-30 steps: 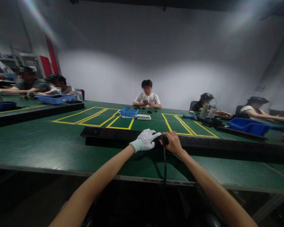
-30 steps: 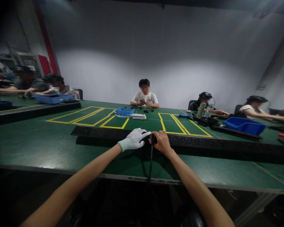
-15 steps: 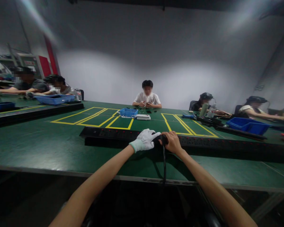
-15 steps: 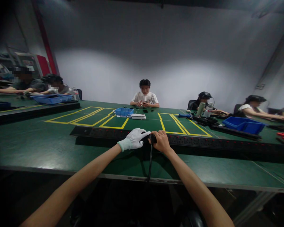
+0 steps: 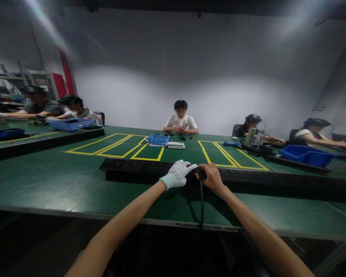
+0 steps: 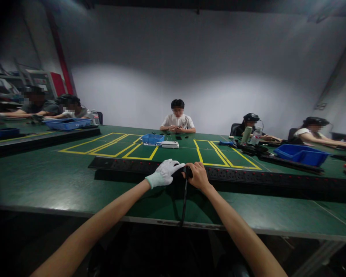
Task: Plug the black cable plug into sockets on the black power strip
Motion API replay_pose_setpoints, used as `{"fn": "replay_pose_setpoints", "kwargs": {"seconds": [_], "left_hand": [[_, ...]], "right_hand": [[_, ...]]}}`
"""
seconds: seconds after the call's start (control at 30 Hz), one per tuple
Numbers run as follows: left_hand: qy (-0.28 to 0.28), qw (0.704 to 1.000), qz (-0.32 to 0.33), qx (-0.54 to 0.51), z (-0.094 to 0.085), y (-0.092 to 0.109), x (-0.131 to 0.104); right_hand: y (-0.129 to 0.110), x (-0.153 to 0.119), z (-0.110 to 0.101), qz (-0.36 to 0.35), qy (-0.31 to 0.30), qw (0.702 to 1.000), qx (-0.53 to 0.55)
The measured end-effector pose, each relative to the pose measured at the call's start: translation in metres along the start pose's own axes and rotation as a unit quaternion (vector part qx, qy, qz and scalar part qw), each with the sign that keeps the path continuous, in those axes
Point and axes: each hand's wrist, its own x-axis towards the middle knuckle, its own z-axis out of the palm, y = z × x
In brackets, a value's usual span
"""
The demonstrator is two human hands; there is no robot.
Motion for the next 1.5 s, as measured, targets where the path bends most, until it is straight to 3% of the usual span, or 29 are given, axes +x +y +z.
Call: {"fn": "replay_pose_setpoints", "kwargs": {"seconds": [0.7,1.5], "left_hand": [[0.055,0.998,-0.027,0.013,0.0071,0.0090,0.0027],[0.054,0.998,-0.019,0.015,0.0089,0.0040,0.0046]], "right_hand": [[-0.0026,-0.0009,-0.0017,0.003,-0.009,1.000,0.003],[-0.0004,-0.0007,0.0002,-0.001,-0.001,1.000,-0.010]]}}
